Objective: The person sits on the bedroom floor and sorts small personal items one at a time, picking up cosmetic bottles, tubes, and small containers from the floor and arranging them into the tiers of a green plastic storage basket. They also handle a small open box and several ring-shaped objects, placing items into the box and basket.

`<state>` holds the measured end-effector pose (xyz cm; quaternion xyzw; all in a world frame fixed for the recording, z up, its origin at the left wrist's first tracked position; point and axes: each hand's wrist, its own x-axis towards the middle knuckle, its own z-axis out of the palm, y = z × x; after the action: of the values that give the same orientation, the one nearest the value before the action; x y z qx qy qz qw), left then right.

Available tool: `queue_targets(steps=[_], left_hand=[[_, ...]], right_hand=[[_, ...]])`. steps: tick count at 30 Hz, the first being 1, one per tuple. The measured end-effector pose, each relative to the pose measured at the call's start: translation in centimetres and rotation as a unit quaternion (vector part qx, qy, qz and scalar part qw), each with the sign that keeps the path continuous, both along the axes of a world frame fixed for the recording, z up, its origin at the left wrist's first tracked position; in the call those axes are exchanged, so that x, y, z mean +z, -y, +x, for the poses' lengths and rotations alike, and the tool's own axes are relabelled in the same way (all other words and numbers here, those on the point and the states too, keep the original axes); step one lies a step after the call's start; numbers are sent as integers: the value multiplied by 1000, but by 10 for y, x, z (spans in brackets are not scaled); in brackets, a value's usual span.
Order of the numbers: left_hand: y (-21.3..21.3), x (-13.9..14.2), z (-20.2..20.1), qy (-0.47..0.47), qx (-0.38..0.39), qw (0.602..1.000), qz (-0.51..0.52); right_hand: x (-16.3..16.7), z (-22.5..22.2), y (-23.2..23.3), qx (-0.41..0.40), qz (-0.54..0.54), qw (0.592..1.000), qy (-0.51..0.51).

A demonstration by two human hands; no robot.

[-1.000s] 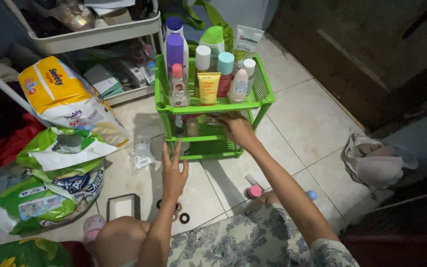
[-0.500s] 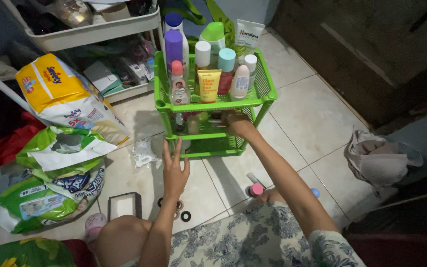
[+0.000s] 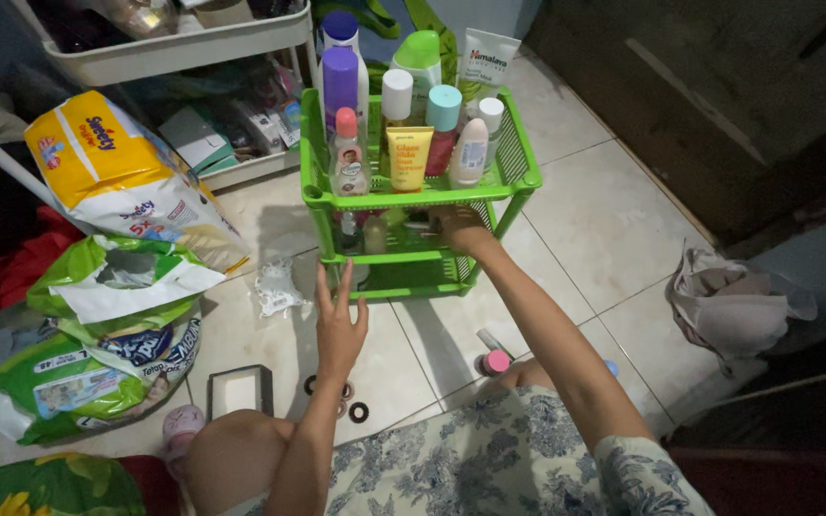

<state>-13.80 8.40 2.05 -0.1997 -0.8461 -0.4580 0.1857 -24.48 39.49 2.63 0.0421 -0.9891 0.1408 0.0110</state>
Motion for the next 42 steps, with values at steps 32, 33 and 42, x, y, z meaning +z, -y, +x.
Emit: queue_targets(steps=[32, 33, 42], left_hand=[[-9, -5, 3, 27, -28, 999, -29], [-9, -4, 4, 10, -30, 999, -40], [-13, 2, 6, 32, -33, 999, -24]], right_hand=[[-126, 226, -72, -263, -210, 939, 76], [-129, 224, -70, -259, -206, 940, 84], [-131, 214, -68, -233, -149, 944, 180]])
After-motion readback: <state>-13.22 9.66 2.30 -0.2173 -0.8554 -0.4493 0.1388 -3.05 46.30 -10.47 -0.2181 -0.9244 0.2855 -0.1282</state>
